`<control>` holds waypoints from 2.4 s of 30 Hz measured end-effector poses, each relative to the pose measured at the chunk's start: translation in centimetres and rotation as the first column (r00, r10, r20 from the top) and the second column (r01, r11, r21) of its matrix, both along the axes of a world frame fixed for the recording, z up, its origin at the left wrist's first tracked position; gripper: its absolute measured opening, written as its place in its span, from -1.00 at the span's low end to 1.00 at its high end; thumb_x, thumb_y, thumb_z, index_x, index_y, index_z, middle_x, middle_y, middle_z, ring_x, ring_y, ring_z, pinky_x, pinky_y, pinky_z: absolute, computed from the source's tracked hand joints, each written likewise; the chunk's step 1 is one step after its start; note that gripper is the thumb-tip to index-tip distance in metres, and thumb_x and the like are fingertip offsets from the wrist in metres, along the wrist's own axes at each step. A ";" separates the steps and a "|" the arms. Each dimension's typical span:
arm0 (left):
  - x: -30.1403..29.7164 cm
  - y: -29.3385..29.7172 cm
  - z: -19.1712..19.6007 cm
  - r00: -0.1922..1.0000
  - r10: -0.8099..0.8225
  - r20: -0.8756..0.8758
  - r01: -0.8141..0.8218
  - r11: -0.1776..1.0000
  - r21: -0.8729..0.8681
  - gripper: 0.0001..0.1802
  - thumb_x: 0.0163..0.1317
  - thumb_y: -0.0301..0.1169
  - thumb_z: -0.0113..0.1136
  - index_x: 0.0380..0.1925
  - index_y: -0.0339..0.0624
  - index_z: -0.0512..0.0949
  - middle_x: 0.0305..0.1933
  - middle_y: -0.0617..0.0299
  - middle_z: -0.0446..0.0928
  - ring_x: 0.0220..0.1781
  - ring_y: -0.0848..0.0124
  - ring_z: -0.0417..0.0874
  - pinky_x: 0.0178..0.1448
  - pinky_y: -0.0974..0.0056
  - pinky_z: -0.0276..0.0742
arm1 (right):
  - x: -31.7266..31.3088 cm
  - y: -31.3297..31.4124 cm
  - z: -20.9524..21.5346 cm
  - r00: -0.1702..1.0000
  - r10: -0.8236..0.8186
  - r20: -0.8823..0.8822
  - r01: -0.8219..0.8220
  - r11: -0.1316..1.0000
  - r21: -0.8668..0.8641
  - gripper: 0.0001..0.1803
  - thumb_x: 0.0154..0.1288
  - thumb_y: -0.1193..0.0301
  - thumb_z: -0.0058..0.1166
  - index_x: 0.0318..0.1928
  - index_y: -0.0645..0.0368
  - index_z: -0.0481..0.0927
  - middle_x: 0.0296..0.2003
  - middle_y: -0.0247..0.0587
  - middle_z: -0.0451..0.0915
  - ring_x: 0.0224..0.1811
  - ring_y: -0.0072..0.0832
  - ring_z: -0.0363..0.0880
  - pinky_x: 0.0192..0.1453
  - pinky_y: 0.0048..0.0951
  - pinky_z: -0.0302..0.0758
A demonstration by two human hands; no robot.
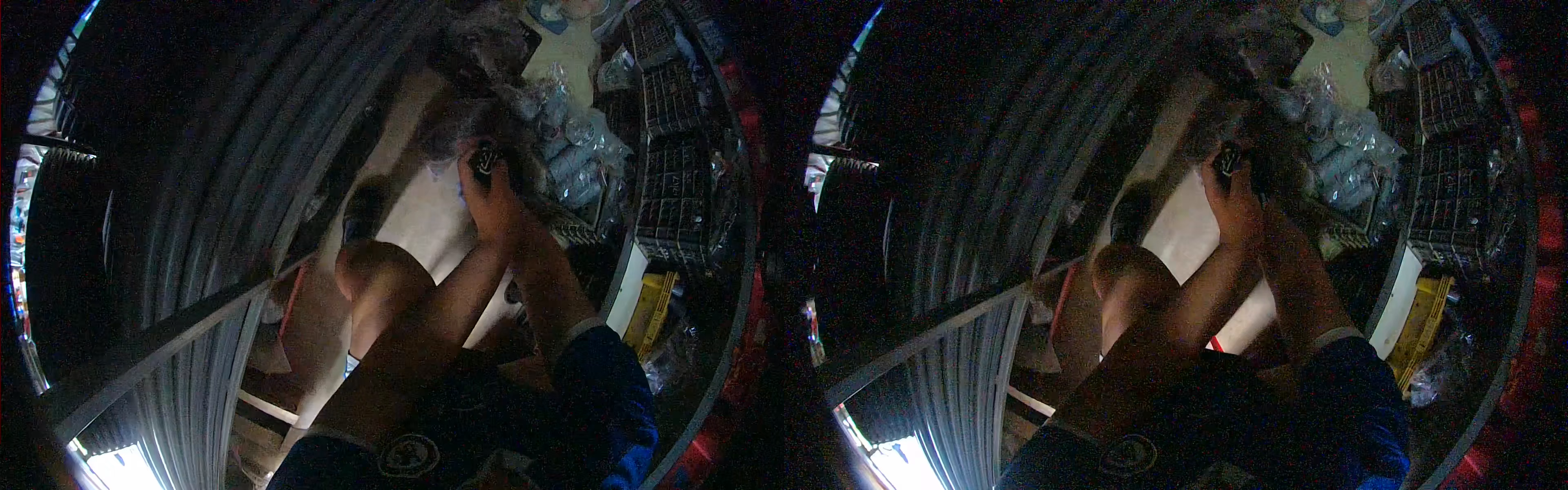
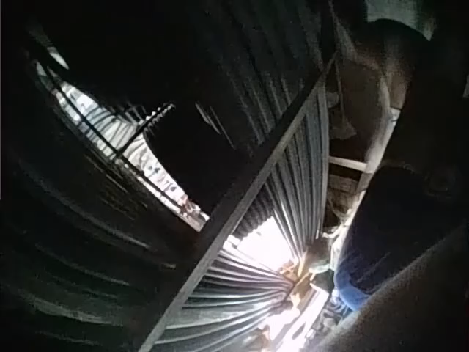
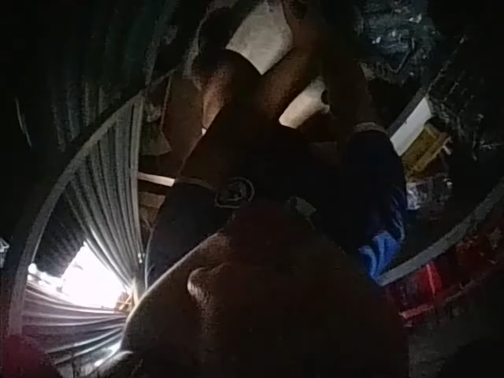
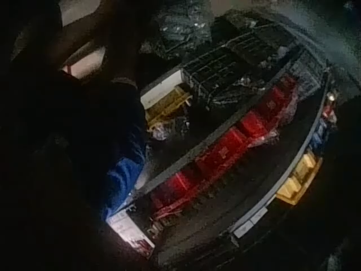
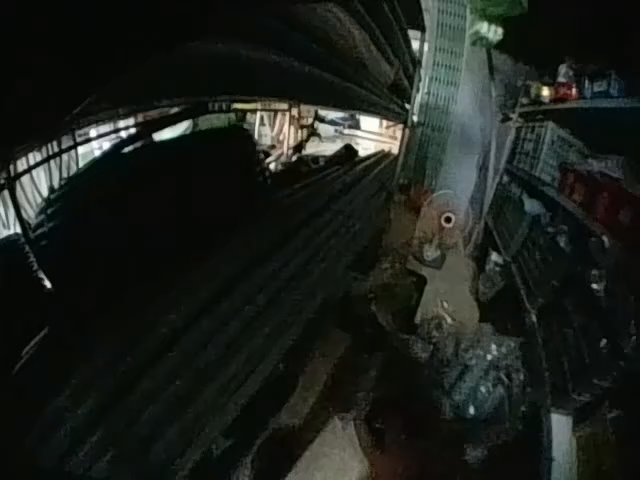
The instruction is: Assembling and organizing various PVC pipe fittings in a storage area.
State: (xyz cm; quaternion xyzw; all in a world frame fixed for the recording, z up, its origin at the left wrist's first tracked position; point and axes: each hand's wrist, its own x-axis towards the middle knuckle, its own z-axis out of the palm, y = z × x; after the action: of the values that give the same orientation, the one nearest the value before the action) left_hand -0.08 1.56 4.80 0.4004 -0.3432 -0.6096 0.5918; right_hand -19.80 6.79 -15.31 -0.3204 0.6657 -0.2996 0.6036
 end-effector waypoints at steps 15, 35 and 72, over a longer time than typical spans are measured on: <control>-0.1 5.4 -4.9 0.862 -0.196 0.468 0.239 0.970 -0.034 -0.56 0.29 -0.47 0.15 0.15 -0.26 0.35 0.02 0.07 0.46 0.04 0.30 0.46 0.20 0.22 0.39 | 8.9 12.6 -5.2 0.985 -0.129 0.117 0.120 0.990 0.079 -0.52 0.28 0.11 0.20 0.12 0.06 0.59 0.14 -0.13 0.51 0.25 -0.28 0.40 0.26 -0.14 0.38; -1.5 6.2 -3.5 0.603 -0.786 -0.137 0.798 0.589 0.128 -0.45 0.21 -0.61 0.03 0.24 -0.20 0.28 0.09 0.11 0.40 0.08 0.33 0.46 0.20 0.25 0.39 | 7.3 13.8 -6.5 0.871 -0.445 0.207 0.477 0.868 -0.138 -0.50 0.28 0.14 0.19 0.18 0.04 0.55 0.19 -0.12 0.48 0.26 -0.28 0.39 0.25 -0.14 0.39; -1.7 3.1 -10.4 0.063 0.089 0.994 0.874 0.476 -0.098 -0.56 0.45 -0.22 -0.05 0.22 -0.20 0.36 0.16 0.18 0.46 0.12 0.25 0.51 0.25 0.22 0.42 | 6.8 17.3 21.7 0.850 -0.419 -0.319 0.042 0.658 -0.752 -0.41 -0.12 0.49 0.41 -0.01 0.19 0.47 -0.07 -0.04 0.51 0.05 -0.14 0.52 0.15 -0.26 0.42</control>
State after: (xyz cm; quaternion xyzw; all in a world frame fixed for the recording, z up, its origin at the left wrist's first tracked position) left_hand -1.74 4.64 -5.65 0.2669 -0.9387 -0.1837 0.1174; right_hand -13.00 24.13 6.43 -0.5028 0.6542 -0.5265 0.2049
